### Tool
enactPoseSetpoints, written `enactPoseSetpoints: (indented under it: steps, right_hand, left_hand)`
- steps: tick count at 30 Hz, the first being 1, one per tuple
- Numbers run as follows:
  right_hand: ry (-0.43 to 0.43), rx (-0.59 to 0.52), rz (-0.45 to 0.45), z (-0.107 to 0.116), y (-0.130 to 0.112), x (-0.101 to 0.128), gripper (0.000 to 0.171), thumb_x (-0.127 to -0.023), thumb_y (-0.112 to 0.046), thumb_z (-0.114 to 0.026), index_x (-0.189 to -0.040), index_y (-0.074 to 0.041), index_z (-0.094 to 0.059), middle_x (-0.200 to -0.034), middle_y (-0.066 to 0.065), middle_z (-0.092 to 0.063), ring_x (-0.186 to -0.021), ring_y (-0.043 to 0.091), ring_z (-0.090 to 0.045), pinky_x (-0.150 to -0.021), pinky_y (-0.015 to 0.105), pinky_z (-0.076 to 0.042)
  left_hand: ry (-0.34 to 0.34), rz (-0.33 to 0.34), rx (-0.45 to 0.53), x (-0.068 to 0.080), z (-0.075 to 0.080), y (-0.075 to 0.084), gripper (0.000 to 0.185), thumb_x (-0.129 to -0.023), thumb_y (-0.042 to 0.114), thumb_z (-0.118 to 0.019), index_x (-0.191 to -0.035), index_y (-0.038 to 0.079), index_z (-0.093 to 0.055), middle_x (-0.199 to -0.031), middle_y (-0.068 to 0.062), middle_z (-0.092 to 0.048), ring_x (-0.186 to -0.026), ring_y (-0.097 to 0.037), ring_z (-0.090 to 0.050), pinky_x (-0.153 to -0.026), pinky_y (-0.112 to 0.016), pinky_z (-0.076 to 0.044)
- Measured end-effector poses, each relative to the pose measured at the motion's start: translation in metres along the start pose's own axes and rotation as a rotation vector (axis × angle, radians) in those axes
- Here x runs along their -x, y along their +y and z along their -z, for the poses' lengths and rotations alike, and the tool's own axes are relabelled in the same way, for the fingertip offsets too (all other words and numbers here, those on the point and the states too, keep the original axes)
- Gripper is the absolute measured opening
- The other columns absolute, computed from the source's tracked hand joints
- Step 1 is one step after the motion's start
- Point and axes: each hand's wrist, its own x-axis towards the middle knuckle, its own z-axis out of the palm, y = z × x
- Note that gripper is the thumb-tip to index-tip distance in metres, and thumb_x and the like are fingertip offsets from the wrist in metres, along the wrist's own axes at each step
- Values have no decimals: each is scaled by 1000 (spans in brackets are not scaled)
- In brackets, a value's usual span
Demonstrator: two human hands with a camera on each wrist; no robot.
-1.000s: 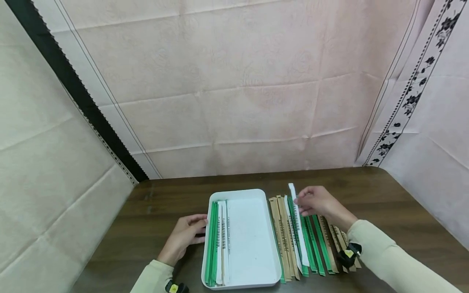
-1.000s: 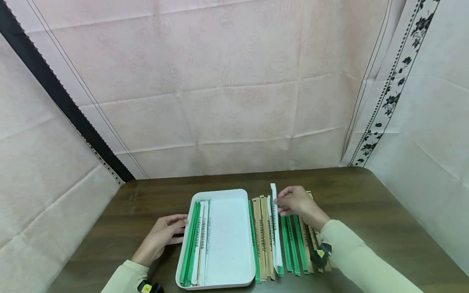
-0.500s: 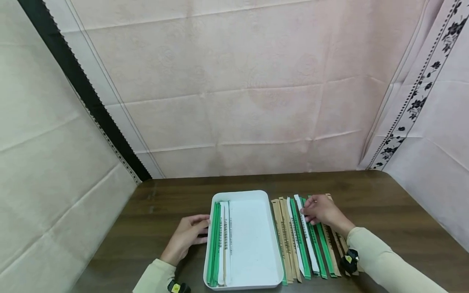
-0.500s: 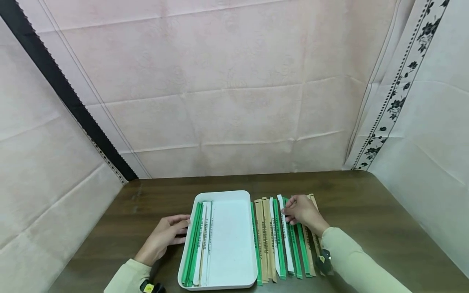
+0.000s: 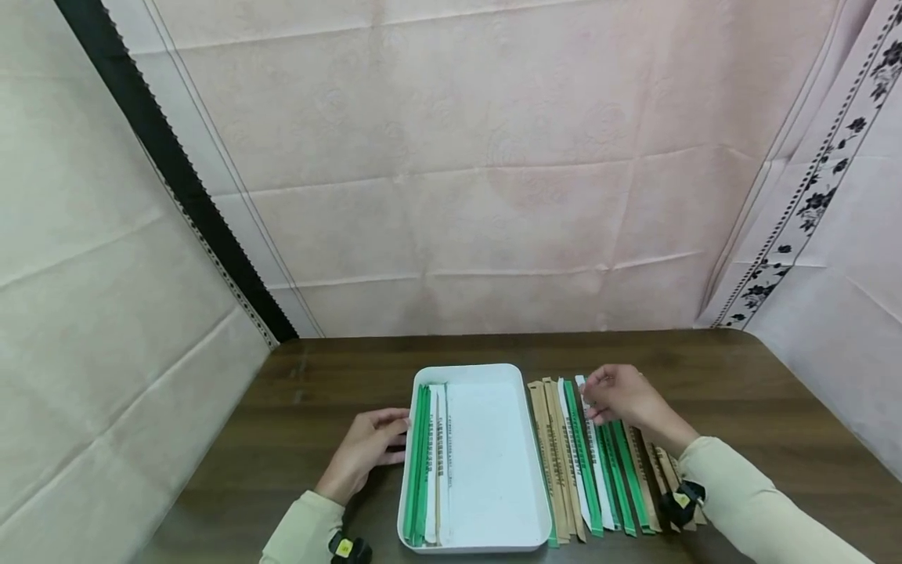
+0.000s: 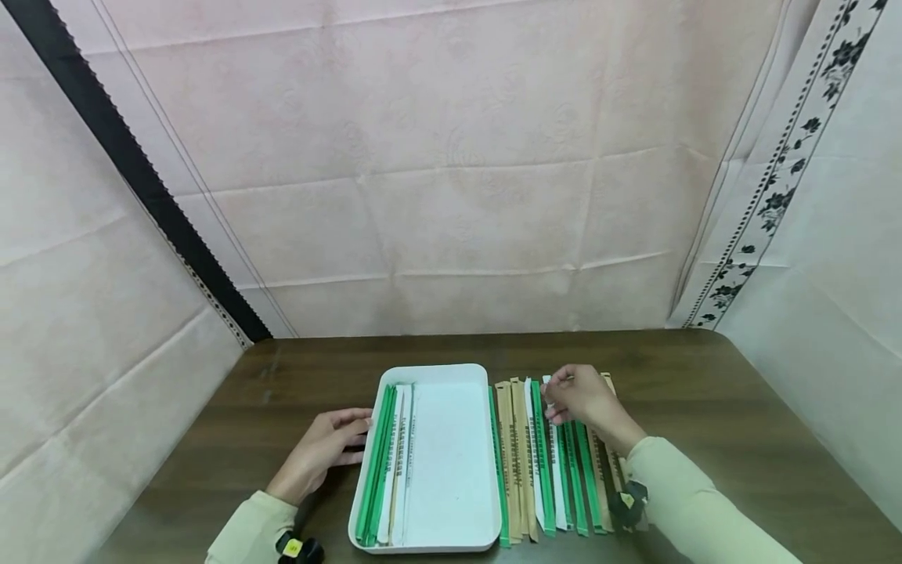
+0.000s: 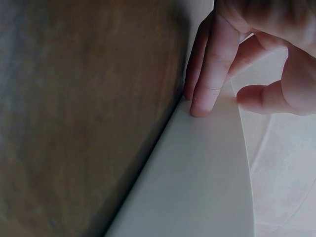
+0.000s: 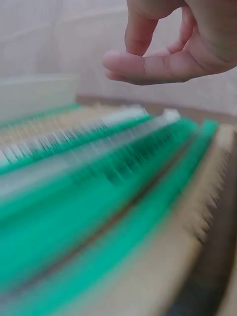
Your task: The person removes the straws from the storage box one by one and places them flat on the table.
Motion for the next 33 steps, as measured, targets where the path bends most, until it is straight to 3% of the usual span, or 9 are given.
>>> enactPoseSetpoints:
  steps: [3,7,18,26,33]
  right_hand:
    - [-16,-52,24,-7,-19,2,25,-108,-8,-56,-123,12,-56,-116,26,-69,-86,27,-74,-74,36,-65]
    - [-38,-131,6,-29,-45,5,26,-109,-8,-55,-126,11,-56,-122,26,-67,-91,27,-75,-82,39,-65]
    - [-139,-264,-94,-117,-70,-12,23,-102,-11,-69,-120,3,-62,-116,22,-70,-95,31,-77,-84,38,-65]
    - [-129,-99,-126,-170,-65,-22,24,-97,-10,-75,-112,1,-60,-98,15,-71,-74,22,-74,-70,30,-64]
    - [-74,10,-79,-192,-65,-31,24,-94,-8,-78,-102,-1,-57,-85,11,-68,-64,19,-70,-61,28,-62]
  left_hand:
    - [1,-7,-6,1,1,0,40,-105,19,-65,-139,-3,-64,-119,-16,-72,-99,-23,-74,-80,-40,-66]
    - [-1,-25,-9,1,1,0,41,-105,19,-65,-139,-4,-63,-120,-17,-72,-100,-24,-74,-79,-40,-66]
    - [-7,-35,3,2,2,0,42,-105,19,-65,-139,-5,-63,-119,-16,-73,-98,-23,-73,-78,-39,-66]
    - [-31,-35,35,3,1,-2,42,-106,18,-64,-139,-7,-62,-118,-17,-74,-98,-23,-74,-78,-38,-66]
    - [-34,-32,32,1,1,-1,39,-105,17,-63,-137,-6,-63,-118,-18,-73,-99,-23,-74,-79,-37,-66]
